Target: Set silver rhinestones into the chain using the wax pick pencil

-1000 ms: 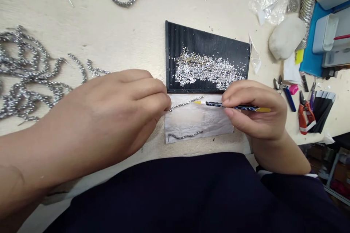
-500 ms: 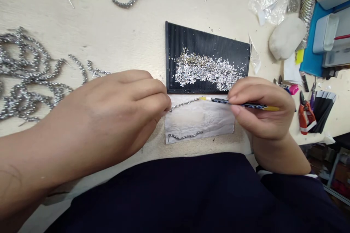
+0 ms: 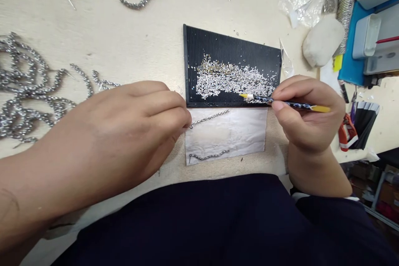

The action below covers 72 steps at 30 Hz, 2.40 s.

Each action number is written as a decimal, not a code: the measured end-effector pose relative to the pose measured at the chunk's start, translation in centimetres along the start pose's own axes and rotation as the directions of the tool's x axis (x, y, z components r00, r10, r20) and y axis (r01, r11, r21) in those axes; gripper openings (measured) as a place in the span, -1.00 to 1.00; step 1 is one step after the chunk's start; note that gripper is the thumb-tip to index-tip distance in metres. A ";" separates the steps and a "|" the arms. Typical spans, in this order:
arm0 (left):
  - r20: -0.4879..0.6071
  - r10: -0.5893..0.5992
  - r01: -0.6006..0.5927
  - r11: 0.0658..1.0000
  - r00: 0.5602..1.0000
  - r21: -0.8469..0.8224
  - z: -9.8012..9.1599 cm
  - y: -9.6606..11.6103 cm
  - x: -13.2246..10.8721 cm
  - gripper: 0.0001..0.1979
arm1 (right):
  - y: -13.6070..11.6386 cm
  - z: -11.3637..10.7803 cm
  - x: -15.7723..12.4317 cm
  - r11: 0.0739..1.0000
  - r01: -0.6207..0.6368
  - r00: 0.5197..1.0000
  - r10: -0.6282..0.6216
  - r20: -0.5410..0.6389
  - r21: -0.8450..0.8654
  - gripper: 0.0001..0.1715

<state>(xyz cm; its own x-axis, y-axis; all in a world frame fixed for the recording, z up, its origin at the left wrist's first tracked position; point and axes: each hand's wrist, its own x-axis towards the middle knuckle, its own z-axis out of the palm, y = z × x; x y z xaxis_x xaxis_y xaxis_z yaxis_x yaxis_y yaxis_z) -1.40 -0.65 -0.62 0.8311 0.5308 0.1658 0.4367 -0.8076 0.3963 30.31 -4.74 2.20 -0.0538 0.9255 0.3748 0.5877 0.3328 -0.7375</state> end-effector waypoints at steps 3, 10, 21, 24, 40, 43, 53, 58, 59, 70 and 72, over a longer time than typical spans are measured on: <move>-0.014 0.020 -0.020 1.000 1.000 -0.009 -0.1 0.0 0.0 -0.60 | 0.1 -0.1 -0.1 1.000 0.015 1.000 -0.015 0.005 0.017 -0.85; 0.019 -0.051 0.052 0.997 0.999 -0.052 0.0 0.1 0.1 -0.57 | 0.0 -0.2 0.1 0.981 0.136 0.970 -0.161 0.181 0.141 -0.78; 0.043 -0.053 0.054 0.998 0.998 -0.024 -0.3 0.2 0.3 -0.52 | -0.3 0.1 0.5 0.977 0.170 0.950 -0.197 0.243 0.130 -0.80; 0.038 -0.045 0.046 0.999 0.998 -0.026 -0.2 0.1 0.2 -0.55 | -0.3 0.1 0.5 0.979 0.158 0.953 -0.185 0.241 0.130 -0.81; -0.045 0.019 -0.019 1.000 0.999 -0.001 0.1 -0.2 0.0 -0.62 | 0.2 -0.3 0.0 0.996 0.085 0.996 -0.085 0.031 0.029 -0.83; -0.075 0.033 -0.033 0.999 0.997 0.010 0.3 -0.3 0.2 -0.60 | 0.3 -0.2 0.0 0.997 0.081 0.997 -0.081 0.013 -0.003 -0.87; -0.069 0.043 -0.043 0.999 0.997 0.000 0.2 -0.1 0.2 -0.59 | 0.4 -0.3 0.0 0.990 0.105 0.992 -0.111 0.065 0.093 -0.81; -0.071 0.045 -0.044 0.999 0.996 0.016 0.2 -0.1 0.2 -0.59 | -0.2 -0.3 0.2 0.980 0.131 0.962 -0.162 0.221 0.147 -0.78; -0.069 0.040 -0.039 0.999 0.997 0.014 0.3 -0.1 0.3 -0.59 | -0.3 -0.2 0.3 0.980 0.134 0.960 -0.165 0.227 0.145 -0.78; -0.055 -0.120 0.118 0.992 0.991 -0.040 0.8 -0.4 -0.5 -0.76 | -0.3 -0.2 0.3 0.982 0.109 0.962 -0.143 0.232 0.156 -0.78; -0.070 -0.192 0.186 0.979 0.979 -0.080 1.2 -0.8 -1.0 -0.71 | -0.2 -0.4 0.2 0.983 0.106 0.969 -0.136 0.207 0.147 -0.76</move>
<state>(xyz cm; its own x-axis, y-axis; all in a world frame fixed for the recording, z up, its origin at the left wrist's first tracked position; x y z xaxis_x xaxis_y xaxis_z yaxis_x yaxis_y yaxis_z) -2.15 -0.79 -2.21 0.7055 0.6927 0.1496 0.5549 -0.6713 0.4914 30.46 -4.67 2.67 -0.2992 0.8890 0.3465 0.4539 0.4521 -0.7678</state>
